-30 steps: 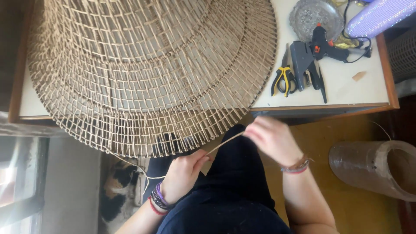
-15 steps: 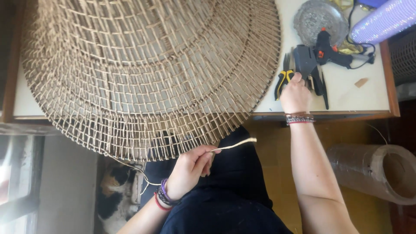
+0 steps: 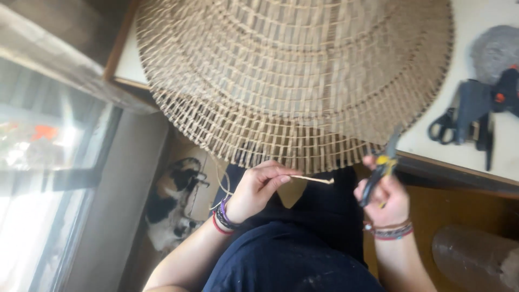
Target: Weaving a rattan strand into a large circular structure and trimming excess ends with pliers
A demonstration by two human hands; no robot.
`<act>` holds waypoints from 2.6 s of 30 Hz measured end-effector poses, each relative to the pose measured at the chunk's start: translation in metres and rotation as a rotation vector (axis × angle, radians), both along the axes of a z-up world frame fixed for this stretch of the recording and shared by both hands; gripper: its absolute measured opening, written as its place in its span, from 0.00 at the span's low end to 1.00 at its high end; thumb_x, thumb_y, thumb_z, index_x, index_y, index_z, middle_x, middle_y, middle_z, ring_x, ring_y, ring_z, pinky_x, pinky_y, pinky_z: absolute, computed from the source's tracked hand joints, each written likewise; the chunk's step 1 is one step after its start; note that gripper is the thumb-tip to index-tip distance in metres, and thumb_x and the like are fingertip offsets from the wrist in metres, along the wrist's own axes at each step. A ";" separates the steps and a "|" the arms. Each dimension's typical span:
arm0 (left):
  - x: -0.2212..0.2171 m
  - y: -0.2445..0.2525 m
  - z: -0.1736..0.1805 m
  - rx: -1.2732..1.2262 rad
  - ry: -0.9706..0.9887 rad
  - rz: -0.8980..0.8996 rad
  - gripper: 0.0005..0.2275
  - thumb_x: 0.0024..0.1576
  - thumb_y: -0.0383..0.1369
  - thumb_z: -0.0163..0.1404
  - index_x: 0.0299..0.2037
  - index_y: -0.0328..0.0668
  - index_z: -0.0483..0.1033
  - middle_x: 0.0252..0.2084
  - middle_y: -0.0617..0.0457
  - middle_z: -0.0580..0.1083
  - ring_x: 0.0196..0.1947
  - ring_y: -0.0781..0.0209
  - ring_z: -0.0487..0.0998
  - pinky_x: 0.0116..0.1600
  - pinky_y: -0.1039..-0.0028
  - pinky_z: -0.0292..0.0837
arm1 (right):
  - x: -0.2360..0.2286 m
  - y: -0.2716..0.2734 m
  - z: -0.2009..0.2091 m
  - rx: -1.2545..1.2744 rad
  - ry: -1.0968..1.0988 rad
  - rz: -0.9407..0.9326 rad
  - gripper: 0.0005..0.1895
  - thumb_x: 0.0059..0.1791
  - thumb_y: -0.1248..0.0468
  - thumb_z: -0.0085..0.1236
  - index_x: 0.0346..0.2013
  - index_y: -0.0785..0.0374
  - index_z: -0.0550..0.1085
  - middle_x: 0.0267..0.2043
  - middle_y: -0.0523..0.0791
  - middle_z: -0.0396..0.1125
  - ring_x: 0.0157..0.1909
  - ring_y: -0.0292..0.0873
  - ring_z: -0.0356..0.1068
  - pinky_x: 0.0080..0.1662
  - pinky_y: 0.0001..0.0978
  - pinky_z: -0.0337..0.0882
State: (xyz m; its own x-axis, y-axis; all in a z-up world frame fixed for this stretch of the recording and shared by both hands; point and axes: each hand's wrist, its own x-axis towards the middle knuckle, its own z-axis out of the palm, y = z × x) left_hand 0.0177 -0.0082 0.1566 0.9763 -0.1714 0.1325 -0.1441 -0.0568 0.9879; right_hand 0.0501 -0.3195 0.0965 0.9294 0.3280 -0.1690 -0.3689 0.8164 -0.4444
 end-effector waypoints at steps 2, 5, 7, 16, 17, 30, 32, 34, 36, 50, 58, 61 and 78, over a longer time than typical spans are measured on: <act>-0.007 0.027 -0.005 0.020 -0.011 0.065 0.07 0.63 0.29 0.52 0.45 0.43 0.84 0.33 0.46 0.78 0.36 0.52 0.80 0.47 0.63 0.76 | -0.018 0.020 -0.037 -0.055 -0.010 0.101 0.24 0.47 0.65 0.54 0.55 0.76 0.68 0.12 0.33 0.46 0.17 0.30 0.47 0.24 0.23 0.52; -0.023 0.078 -0.008 0.117 -0.015 0.216 0.06 0.61 0.30 0.55 0.43 0.45 0.85 0.31 0.47 0.77 0.34 0.53 0.79 0.46 0.64 0.75 | -0.039 0.069 -0.025 -0.237 0.028 0.268 0.17 0.47 0.66 0.56 0.45 0.77 0.71 0.16 0.37 0.50 0.20 0.33 0.52 0.23 0.23 0.57; -0.031 0.113 -0.008 0.190 -0.007 0.318 0.05 0.59 0.32 0.57 0.41 0.45 0.86 0.30 0.48 0.76 0.32 0.55 0.78 0.44 0.66 0.75 | -0.044 0.097 -0.006 -0.369 0.075 0.352 0.15 0.49 0.64 0.54 0.42 0.75 0.72 0.21 0.39 0.52 0.23 0.34 0.54 0.22 0.24 0.59; -0.012 0.203 -0.023 0.856 -0.251 0.571 0.02 0.59 0.39 0.59 0.39 0.59 0.81 0.32 0.62 0.64 0.37 0.59 0.68 0.45 0.70 0.64 | -0.036 0.180 0.021 -0.465 -0.051 0.754 0.19 0.44 0.70 0.52 0.48 0.76 0.67 0.30 0.60 0.70 0.22 0.39 0.68 0.18 0.21 0.56; -0.006 0.206 -0.024 0.884 -0.330 0.516 0.03 0.61 0.40 0.58 0.38 0.58 0.81 0.33 0.61 0.64 0.38 0.59 0.67 0.44 0.70 0.62 | -0.037 0.184 0.015 -0.479 -0.046 0.762 0.20 0.43 0.72 0.52 0.49 0.77 0.67 0.31 0.60 0.70 0.26 0.44 0.71 0.18 0.21 0.58; 0.059 0.211 -0.014 0.941 -0.885 0.204 0.09 0.63 0.34 0.56 0.28 0.50 0.75 0.32 0.56 0.64 0.38 0.53 0.67 0.42 0.66 0.58 | -0.034 0.239 0.013 -0.478 0.110 0.885 0.30 0.36 0.69 0.44 0.53 0.77 0.68 0.42 0.61 0.70 0.43 0.62 0.77 0.30 0.48 0.82; 0.067 0.217 -0.024 0.869 -0.855 0.174 0.08 0.63 0.34 0.55 0.30 0.50 0.77 0.32 0.57 0.63 0.37 0.54 0.66 0.42 0.67 0.57 | -0.032 0.244 0.013 -0.478 0.126 0.871 0.30 0.36 0.69 0.44 0.52 0.77 0.68 0.41 0.61 0.70 0.43 0.62 0.77 0.30 0.48 0.83; 0.072 0.222 -0.035 0.796 -0.823 0.145 0.07 0.63 0.34 0.54 0.31 0.51 0.78 0.32 0.57 0.62 0.37 0.54 0.65 0.41 0.67 0.56 | -0.030 0.248 0.014 -0.480 0.143 0.858 0.29 0.36 0.69 0.44 0.52 0.77 0.69 0.41 0.61 0.71 0.43 0.62 0.77 0.30 0.47 0.83; 0.074 0.228 -0.049 0.735 -0.737 0.080 0.07 0.65 0.37 0.51 0.38 0.54 0.82 0.33 0.58 0.61 0.37 0.55 0.63 0.43 0.69 0.56 | -0.026 0.252 0.016 -0.546 0.140 0.860 0.26 0.37 0.69 0.44 0.48 0.78 0.69 0.37 0.60 0.70 0.39 0.60 0.77 0.25 0.43 0.81; 0.031 0.168 -0.030 0.592 -0.447 0.089 0.10 0.60 0.38 0.51 0.48 0.48 0.77 0.37 0.57 0.71 0.37 0.58 0.66 0.49 0.68 0.61 | -0.069 0.168 0.081 -2.169 -0.459 1.131 0.11 0.43 0.61 0.52 0.40 0.55 0.66 0.24 0.38 0.74 0.19 0.41 0.75 0.26 0.32 0.74; 0.024 0.154 -0.040 0.420 -0.358 0.173 0.08 0.62 0.38 0.54 0.34 0.45 0.79 0.51 0.45 0.69 0.37 0.49 0.70 0.43 0.61 0.71 | -0.040 0.195 0.048 -1.063 0.001 0.971 0.17 0.38 0.75 0.45 0.40 0.76 0.73 0.40 0.56 0.75 0.41 0.53 0.83 0.31 0.42 0.88; 0.033 0.163 -0.024 0.666 -0.462 0.124 0.09 0.63 0.36 0.52 0.33 0.43 0.75 0.54 0.44 0.68 0.40 0.49 0.69 0.46 0.64 0.71 | -0.040 0.203 0.037 -0.804 0.169 0.899 0.23 0.38 0.71 0.46 0.46 0.78 0.72 0.41 0.62 0.76 0.41 0.59 0.82 0.28 0.48 0.85; 0.056 0.171 -0.114 0.631 -0.749 0.134 0.33 0.50 0.62 0.56 0.65 0.62 0.72 0.71 0.45 0.61 0.62 0.45 0.65 0.65 0.62 0.57 | -0.065 0.217 -0.014 -2.318 -0.899 0.735 0.24 0.41 0.53 0.57 0.46 0.61 0.64 0.28 0.43 0.67 0.26 0.52 0.77 0.20 0.44 0.73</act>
